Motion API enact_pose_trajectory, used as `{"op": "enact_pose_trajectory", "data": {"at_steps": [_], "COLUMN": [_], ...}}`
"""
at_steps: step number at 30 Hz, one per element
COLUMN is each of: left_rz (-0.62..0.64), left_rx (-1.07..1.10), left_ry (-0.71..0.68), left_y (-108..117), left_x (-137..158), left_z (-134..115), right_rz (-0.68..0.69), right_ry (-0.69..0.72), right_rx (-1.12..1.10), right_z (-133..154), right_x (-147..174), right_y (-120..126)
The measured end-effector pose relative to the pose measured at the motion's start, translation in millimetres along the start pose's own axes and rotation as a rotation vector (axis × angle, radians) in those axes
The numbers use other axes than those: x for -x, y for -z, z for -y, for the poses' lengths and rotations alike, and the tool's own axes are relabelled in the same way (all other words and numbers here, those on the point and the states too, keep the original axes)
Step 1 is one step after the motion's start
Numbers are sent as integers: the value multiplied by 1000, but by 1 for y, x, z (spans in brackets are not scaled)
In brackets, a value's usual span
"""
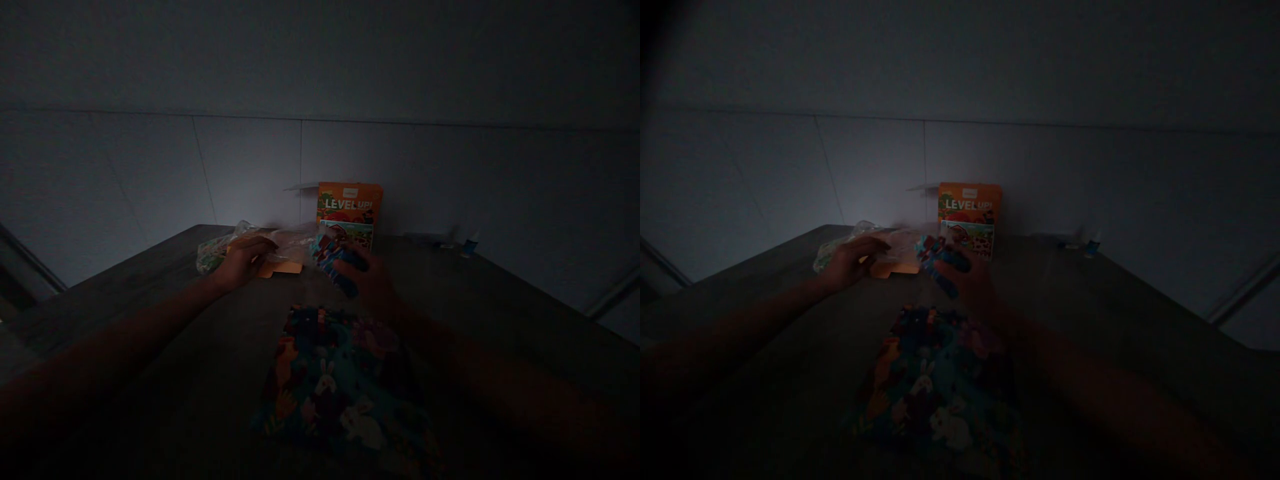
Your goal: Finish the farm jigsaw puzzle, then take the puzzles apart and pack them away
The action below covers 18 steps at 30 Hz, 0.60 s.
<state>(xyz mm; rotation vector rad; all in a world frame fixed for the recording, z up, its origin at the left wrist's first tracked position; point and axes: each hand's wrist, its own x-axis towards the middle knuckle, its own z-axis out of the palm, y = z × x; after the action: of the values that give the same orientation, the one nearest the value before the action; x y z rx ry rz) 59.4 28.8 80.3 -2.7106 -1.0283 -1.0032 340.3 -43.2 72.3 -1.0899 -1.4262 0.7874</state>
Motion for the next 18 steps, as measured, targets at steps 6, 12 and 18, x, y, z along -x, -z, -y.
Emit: {"op": "enact_pose_trajectory", "data": {"at_steps": [6, 12, 18], "left_rz": [647, 807, 827], "left_rx": [393, 314, 92], "left_ry": [78, 33, -153], "left_y": [74, 96, 27], "left_x": [22, -6, -54], "left_z": [-19, -57, -78], "right_rz": [-299, 404, 516], "right_ry": [252, -106, -7], "right_rx": [202, 449, 550], "right_z": [32, 34, 14], "right_x": [-34, -35, -33], "right_y": [48, 64, 50]}}
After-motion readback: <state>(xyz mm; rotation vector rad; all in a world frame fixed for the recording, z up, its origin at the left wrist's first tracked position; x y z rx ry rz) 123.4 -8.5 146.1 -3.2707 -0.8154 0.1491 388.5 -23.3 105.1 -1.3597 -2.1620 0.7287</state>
